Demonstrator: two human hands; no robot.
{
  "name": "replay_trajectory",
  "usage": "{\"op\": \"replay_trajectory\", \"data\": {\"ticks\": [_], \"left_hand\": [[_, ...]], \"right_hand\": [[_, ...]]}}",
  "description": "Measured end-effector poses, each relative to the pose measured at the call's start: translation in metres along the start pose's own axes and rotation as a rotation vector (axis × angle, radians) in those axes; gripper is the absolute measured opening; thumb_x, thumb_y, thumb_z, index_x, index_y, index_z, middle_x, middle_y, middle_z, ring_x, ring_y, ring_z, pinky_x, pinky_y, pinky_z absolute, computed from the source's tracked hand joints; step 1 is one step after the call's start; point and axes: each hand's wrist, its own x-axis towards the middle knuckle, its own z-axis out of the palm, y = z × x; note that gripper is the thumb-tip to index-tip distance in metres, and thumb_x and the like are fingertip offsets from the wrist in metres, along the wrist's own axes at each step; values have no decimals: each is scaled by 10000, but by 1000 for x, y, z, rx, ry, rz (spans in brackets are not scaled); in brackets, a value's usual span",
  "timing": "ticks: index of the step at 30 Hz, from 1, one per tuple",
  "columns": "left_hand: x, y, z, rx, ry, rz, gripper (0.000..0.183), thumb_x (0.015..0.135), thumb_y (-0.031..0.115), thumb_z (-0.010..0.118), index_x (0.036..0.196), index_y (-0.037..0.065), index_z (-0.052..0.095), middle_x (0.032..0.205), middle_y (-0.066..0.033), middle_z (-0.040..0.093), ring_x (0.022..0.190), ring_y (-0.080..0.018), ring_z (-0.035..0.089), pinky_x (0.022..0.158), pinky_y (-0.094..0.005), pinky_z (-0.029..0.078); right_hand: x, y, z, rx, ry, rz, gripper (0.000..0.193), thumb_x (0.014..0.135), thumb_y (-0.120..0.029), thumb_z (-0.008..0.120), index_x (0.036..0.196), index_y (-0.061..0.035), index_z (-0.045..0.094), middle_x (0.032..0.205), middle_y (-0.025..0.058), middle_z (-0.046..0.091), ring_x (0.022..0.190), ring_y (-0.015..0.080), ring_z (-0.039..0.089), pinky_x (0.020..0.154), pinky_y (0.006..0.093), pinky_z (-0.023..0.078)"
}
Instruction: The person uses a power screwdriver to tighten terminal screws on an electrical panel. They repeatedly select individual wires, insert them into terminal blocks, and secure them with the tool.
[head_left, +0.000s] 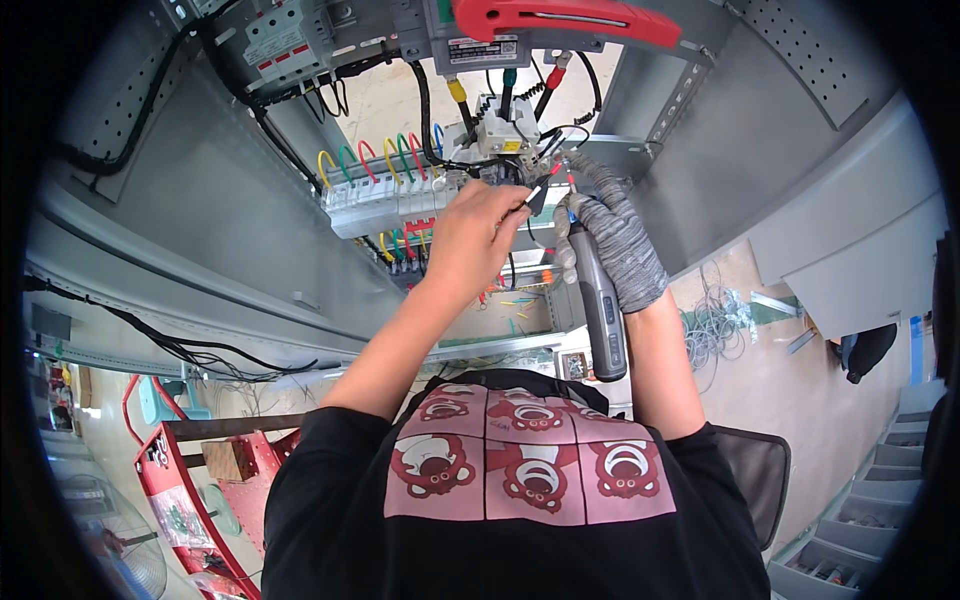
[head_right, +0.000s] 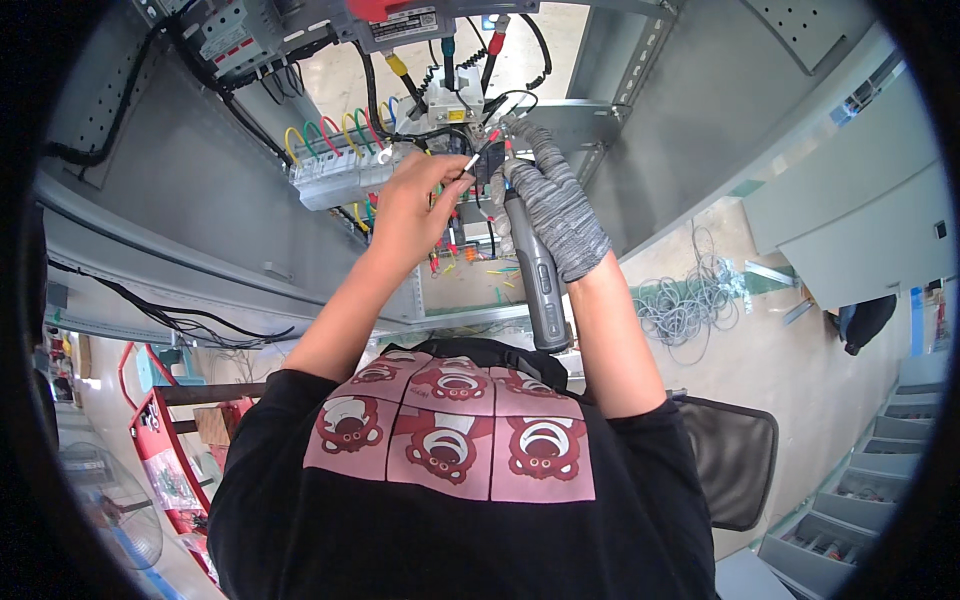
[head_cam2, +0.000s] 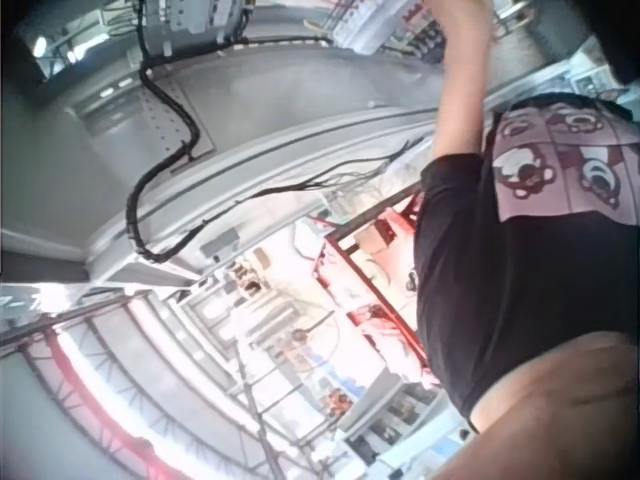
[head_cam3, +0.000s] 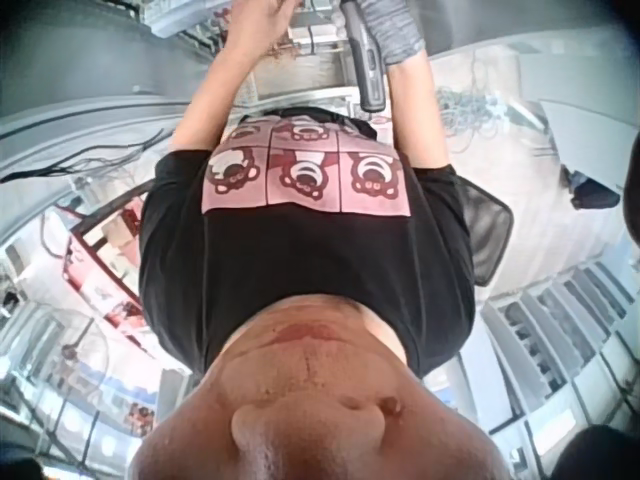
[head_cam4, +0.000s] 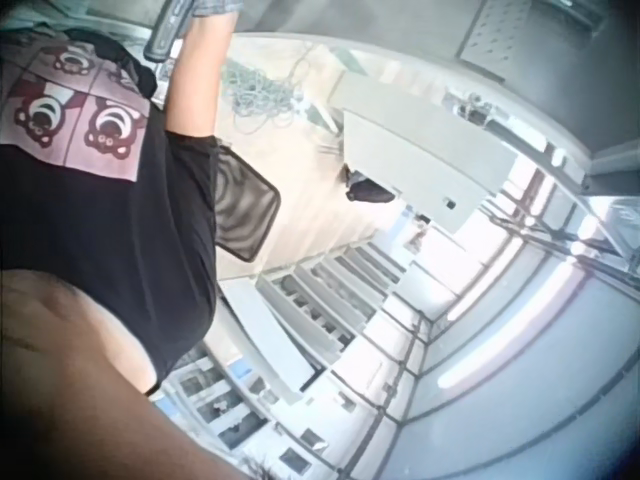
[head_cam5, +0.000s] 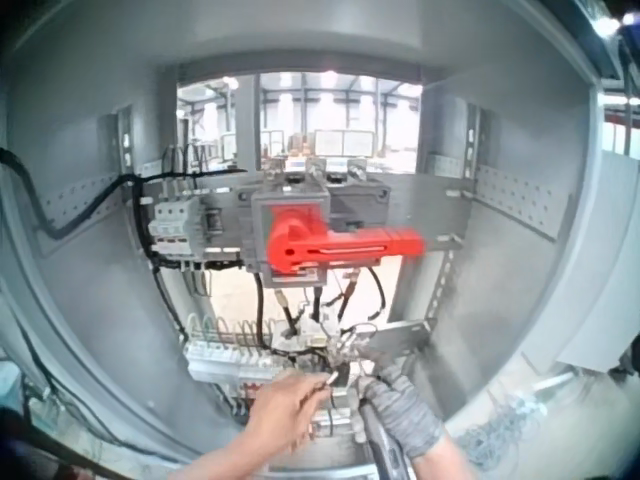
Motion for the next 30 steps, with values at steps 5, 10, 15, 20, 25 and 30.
{"op": "replay_trajectory", "data": {"ticks": [5, 10, 15, 20, 25, 30], "left_hand": [[13, -5, -9, -70, -158, 71, 275, 818, 5, 683, 1085, 63, 657, 916, -81, 689, 895, -282, 611, 801, -382, 479], [21, -12, -3, 14, -129, 265, 261, 812, -27, 635, 1059, 57, 633, 1021, -93, 660, 951, -304, 599, 797, -400, 489], [21, -19, -9, 185, -74, 288, 317, 791, -19, 654, 1096, 64, 635, 1116, -79, 636, 1026, -309, 574, 881, -412, 466], [23, -14, -11, 390, 38, 246, 361, 741, 102, 749, 1081, 65, 633, 1097, -71, 605, 1013, -293, 557, 845, -410, 450], [39, -34, 0, 480, 153, 264, 299, 697, 201, 795, 903, 70, 621, 890, -68, 554, 848, -286, 544, 708, -414, 413], [48, -46, 2, 373, 230, 198, 273, 682, 153, 813, 767, 55, 572, 802, -81, 543, 751, -300, 540, 657, -413, 406]], "right_hand": [[-15, -4, -2, -28, -37, -117, 459, 956, -61, 503, 1409, -128, 464, 994, 46, 639, 821, 93, 586, 708, 246, 503], [-27, -10, -2, -110, -2, -240, 444, 967, -43, 482, 1405, -116, 469, 992, 38, 616, 865, 81, 559, 785, 254, 488], [-39, -24, 4, -43, -1, -252, 455, 977, -41, 471, 1425, -108, 441, 801, 11, 587, 695, 63, 534, 642, 222, 462], [-43, -33, 7, -21, -55, -243, 457, 983, -39, 461, 1435, -98, 424, 805, 15, 599, 701, 70, 540, 652, 230, 469], [-31, -33, 14, -36, -67, -290, 459, 988, -54, 460, 1442, -104, 415, 789, 13, 599, 707, 74, 543, 646, 234, 473], [-26, -29, 8, -19, -85, -248, 463, 989, -62, 459, 1446, -129, 418, 793, 12, 601, 710, 72, 543, 643, 234, 475]]}}
